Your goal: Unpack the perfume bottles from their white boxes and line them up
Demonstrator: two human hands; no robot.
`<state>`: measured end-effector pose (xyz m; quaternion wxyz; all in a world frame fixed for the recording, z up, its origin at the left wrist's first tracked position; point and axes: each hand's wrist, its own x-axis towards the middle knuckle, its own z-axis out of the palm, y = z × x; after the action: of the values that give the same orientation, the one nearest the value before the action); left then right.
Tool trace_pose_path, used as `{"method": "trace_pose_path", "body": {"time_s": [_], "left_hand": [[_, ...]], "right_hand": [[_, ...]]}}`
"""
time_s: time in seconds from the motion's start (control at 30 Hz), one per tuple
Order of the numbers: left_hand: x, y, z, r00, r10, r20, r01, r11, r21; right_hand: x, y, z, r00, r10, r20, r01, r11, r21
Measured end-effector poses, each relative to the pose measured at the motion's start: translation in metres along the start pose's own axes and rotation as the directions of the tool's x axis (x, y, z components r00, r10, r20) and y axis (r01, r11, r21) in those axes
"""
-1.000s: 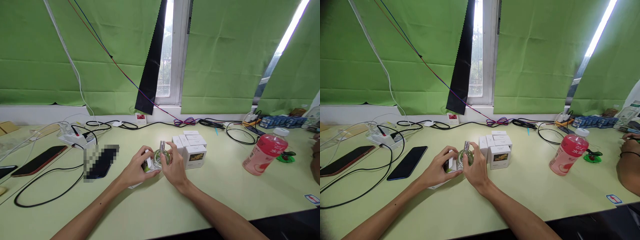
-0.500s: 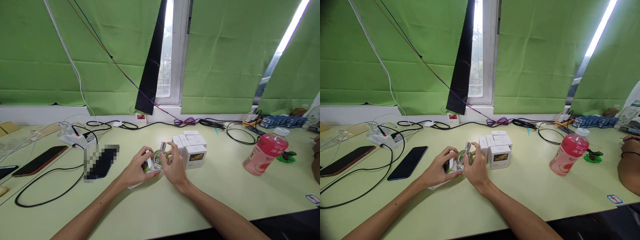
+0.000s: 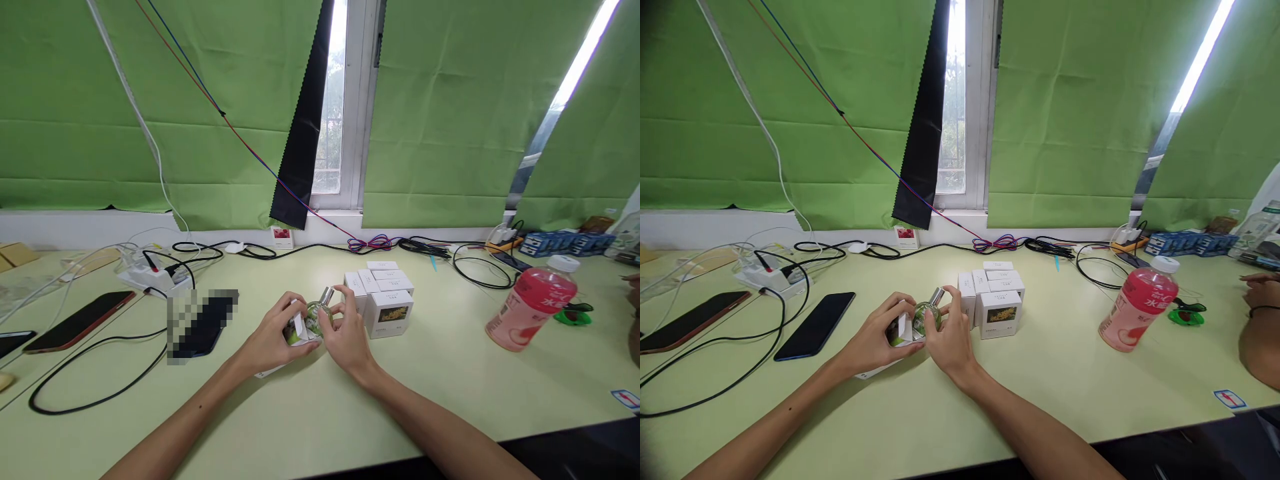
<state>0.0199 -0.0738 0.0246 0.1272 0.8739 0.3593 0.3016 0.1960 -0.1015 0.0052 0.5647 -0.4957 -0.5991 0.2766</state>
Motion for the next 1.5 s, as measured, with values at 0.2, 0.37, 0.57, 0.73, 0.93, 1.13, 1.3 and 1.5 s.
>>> {"method": "trace_pose_path", "body": {"time_s": [0.2,0.37,0.57,0.73,0.93,1.13,1.3,1.5], "left_hand": [[0.000,0.000,0.000,1.000,-0.013,-0.003,0.013,1.000,0.001],[0.000,0.000,0.000,1.000,-0.001,-0.017,0.001,1.000,0.002],[0.001,0.001,0.000,1.000,0.011,-0.022,-0.011,1.000,0.003],[0.001,0.004,-0.001,1.000,0.017,-0.025,-0.017,1.000,-0.006],[0.001,0.002,-0.001,1.000,0.019,-0.018,-0.019,1.000,-0.006],[0.001,0.001,-0.001,1.000,0.016,-0.019,-0.015,1.000,0.004],[0.001,0.002,0.000,0.999,0.015,-0.030,-0.015,1.000,0.009],[0.000,0.003,0.001,0.999,-0.009,-0.036,0.010,1.000,0.024]], "right_hand": [[0.001,0.003,0.000,0.999,0.045,0.006,-0.045,0.999,0.013],[0.002,0.007,0.001,0.999,0.042,0.016,-0.043,0.999,0.018],[0.004,0.008,0.000,0.997,0.054,0.060,-0.056,0.997,0.046],[0.005,0.007,-0.002,0.997,0.042,0.070,-0.047,0.997,0.069],[0.006,0.007,0.000,0.992,0.085,0.088,-0.093,0.992,0.086],[0.005,0.008,0.002,0.989,0.120,0.081,-0.128,0.987,0.095],[0.002,0.008,0.004,0.987,0.146,0.064,-0.152,0.982,0.114],[0.002,0.013,0.007,0.987,0.152,0.045,-0.156,0.982,0.104]]}}
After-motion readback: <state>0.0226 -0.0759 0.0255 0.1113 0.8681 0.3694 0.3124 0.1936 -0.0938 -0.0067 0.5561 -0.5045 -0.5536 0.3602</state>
